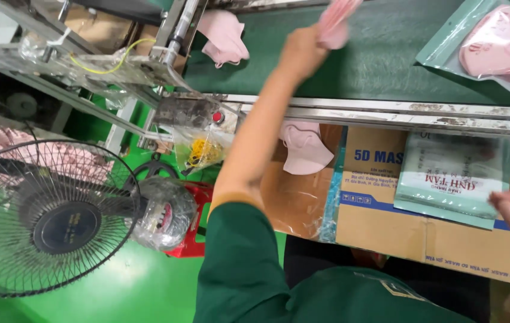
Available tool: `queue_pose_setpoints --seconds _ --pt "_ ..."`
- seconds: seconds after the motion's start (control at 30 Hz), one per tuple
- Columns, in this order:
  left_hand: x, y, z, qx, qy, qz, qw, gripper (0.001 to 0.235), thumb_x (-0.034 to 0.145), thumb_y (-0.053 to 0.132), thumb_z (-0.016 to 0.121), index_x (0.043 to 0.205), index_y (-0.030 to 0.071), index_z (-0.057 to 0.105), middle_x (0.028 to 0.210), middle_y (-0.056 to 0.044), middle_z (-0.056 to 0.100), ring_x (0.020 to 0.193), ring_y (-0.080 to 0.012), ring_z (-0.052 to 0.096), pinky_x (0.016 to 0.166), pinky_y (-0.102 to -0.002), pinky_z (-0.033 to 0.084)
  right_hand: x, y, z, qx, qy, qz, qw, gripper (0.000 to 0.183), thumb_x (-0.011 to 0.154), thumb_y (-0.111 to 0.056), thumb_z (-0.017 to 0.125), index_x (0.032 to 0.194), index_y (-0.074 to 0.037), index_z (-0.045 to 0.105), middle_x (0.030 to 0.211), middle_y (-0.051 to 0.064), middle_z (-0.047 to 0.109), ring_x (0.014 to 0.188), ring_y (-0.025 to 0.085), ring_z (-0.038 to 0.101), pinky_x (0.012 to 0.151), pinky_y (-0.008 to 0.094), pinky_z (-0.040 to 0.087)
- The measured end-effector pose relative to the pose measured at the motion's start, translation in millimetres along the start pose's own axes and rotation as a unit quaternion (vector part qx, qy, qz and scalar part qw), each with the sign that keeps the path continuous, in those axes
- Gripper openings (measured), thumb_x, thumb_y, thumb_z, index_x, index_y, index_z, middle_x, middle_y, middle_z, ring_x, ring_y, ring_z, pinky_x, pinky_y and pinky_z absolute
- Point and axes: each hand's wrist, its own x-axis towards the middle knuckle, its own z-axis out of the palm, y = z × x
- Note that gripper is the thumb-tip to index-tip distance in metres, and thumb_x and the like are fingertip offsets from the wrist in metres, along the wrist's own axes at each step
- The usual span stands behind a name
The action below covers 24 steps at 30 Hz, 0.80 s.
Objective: The person gathers pink face masks from a conveyor belt, aligns them into stacks, and places the stacks into plastic packaging bags by hand.
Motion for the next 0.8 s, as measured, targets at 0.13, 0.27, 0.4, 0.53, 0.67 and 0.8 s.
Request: queue_pose_setpoints --seconds 0.13,0.27,0.4,0.53,0.67,0.8 --pt "-71 201 -47 -0.208 0.026 -0.048 0.977 0.037 0.082 0.021 0.071 0.116 0.007 0.066 0.103 -0.021 0.073 0.098 -0.0449 0.069 0.082 -0.046 0.057 23 -144 34 -0.034 0.03 -0.196 0.98 0.041 0.098 -0.006 0.065 0.137 0.0 0.059 0.152 0.019 0.051 0.136 0.028 0.055 0.114 0.036 0.049" --pt "-171 312 -83 -0.362 -0.134 -0.086 0.918 0.063 0.087 0.033 0.076 0.137 0.002 0.054 0.11 -0.021 0.072 0.098 -0.0308 0.074 0.087 -0.038 0.059 14 -166 65 -0.034 0.034 -0.246 0.968 0.088 0.066 -0.013 0.08 0.143 0.006 0.042 0.146 0.021 0.047 0.131 0.035 0.052 0.102 0.039 0.049" --pt "-228 311 -87 -0.513 -0.2 0.0 0.835 0.071 0.1 0.036 0.076 0.153 0.002 0.045 0.139 -0.016 0.064 0.127 -0.0279 0.069 0.113 -0.034 0.056 -8 -112 47 -0.104 0.061 -0.205 0.971 0.041 0.098 0.001 0.075 0.138 -0.001 0.064 0.132 0.01 0.068 0.119 0.02 0.068 0.1 0.03 0.054" --pt "-189 303 -157 -0.277 0.003 0.078 0.958 0.086 0.076 0.036 0.09 0.146 0.008 0.05 0.138 -0.017 0.061 0.127 -0.0357 0.063 0.112 -0.037 0.052 -27 -131 21 -0.026 0.028 -0.173 0.984 0.031 0.098 0.0 0.076 0.128 0.002 0.067 0.122 0.012 0.07 0.112 0.021 0.068 0.097 0.031 0.055" --pt "-209 287 -118 -0.393 -0.198 0.118 0.89 0.085 0.073 0.034 0.093 0.141 0.005 0.052 0.134 -0.016 0.063 0.122 -0.0376 0.065 0.108 -0.042 0.051 -35 -108 26 -0.013 -0.005 -0.179 0.984 0.046 0.083 -0.005 0.082 0.125 0.002 0.067 0.114 0.009 0.072 0.104 0.018 0.07 0.091 0.029 0.054" --pt "-259 260 -95 -0.313 -0.188 0.102 0.925 0.075 0.073 0.026 0.092 0.141 0.014 0.062 0.125 -0.008 0.069 0.113 -0.0334 0.071 0.098 -0.037 0.057 -20 -121 31 -0.002 -0.055 -0.179 0.982 0.053 0.072 -0.012 0.091 0.119 -0.004 0.069 0.111 0.008 0.073 0.092 0.015 0.071 0.082 0.026 0.057"
